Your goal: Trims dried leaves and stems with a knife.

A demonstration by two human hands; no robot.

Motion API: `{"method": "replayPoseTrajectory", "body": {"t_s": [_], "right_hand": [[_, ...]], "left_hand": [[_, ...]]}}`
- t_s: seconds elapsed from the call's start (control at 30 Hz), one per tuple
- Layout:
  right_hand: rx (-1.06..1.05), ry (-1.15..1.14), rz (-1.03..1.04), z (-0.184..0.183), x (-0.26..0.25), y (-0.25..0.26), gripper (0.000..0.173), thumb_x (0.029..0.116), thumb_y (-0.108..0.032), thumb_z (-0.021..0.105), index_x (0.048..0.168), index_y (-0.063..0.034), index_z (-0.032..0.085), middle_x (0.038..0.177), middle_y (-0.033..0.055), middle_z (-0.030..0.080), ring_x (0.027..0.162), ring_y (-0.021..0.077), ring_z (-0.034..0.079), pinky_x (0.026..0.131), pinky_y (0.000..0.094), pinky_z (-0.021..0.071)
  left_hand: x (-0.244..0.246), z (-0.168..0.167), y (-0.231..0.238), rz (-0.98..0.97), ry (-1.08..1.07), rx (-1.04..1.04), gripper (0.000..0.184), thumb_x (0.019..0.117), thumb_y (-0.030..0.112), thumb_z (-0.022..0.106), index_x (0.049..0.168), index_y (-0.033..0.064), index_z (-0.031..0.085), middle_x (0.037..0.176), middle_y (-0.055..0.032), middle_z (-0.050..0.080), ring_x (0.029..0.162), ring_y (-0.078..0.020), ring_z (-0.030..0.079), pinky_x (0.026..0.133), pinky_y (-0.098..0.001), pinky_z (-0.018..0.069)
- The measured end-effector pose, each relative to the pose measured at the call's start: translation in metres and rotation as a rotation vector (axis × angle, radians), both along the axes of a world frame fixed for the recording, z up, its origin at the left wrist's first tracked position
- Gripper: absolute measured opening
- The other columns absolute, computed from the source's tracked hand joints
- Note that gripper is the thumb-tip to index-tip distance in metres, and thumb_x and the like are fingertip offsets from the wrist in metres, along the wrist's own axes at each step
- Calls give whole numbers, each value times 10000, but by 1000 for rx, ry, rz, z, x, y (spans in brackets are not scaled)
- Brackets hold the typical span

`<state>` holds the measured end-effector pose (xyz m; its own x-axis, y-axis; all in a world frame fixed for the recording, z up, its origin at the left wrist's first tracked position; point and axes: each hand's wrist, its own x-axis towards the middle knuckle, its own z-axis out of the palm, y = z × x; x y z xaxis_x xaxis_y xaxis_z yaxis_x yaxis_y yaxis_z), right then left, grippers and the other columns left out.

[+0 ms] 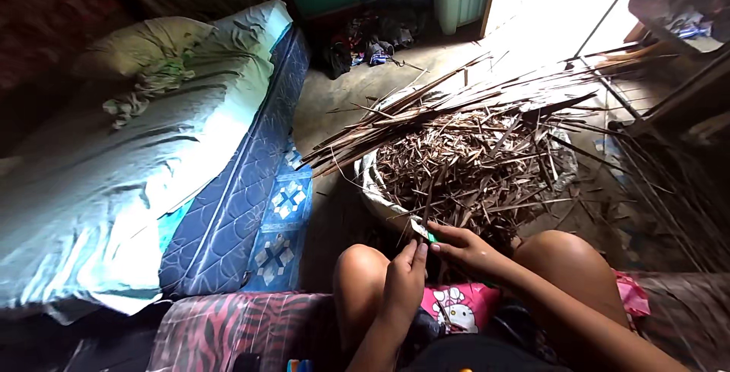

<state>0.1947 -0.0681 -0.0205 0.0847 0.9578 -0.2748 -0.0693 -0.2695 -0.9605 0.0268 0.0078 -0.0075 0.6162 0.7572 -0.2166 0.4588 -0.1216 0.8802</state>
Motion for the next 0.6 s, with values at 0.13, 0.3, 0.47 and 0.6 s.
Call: {"method": "replayPoseTrajectory", "body": {"t_s": [0.13, 0.3, 0.47, 0.6], "right_hand": [[52, -321, 10, -3, 2, 6, 557, 1069, -309, 561, 1569, -93, 442, 1343, 124, 673, 1055, 127, 686, 971, 340, 532], [78, -475, -29, -3, 9, 16, 530, 1070, -338, 546, 1556, -135, 478, 1340, 134, 681, 1187, 243, 676, 1056, 485, 500], [76, -461, -322, -7, 57, 38, 488, 1077, -250, 518, 1536, -88, 487, 1303, 194, 670, 1057, 270, 691, 940, 482, 547], [-40, -392, -610, -10, 117, 38, 504, 1101, -265, 507, 1575, -114, 422, 962, 156, 659, 684, 190, 574, 657, 388, 507]], "left_hand": [[3, -2, 0, 21, 7, 73, 424, 1092, 224, 486, 1359, -91, 586, 730, -24, 604, 629, -57, 542, 676, -235, 503], [5, -4, 5, -3, 34, 142, 433, 1095, 241, 481, 1405, -46, 576, 845, -87, 675, 667, -101, 574, 717, -288, 526], [3, -5, 7, -38, 60, 98, 425, 1097, 263, 478, 1425, 12, 579, 837, -53, 659, 648, -77, 546, 688, -270, 504], [-3, -7, 9, -37, 41, 23, 428, 1103, 237, 447, 1431, -15, 557, 693, 21, 557, 585, -48, 504, 618, -226, 475]]}}
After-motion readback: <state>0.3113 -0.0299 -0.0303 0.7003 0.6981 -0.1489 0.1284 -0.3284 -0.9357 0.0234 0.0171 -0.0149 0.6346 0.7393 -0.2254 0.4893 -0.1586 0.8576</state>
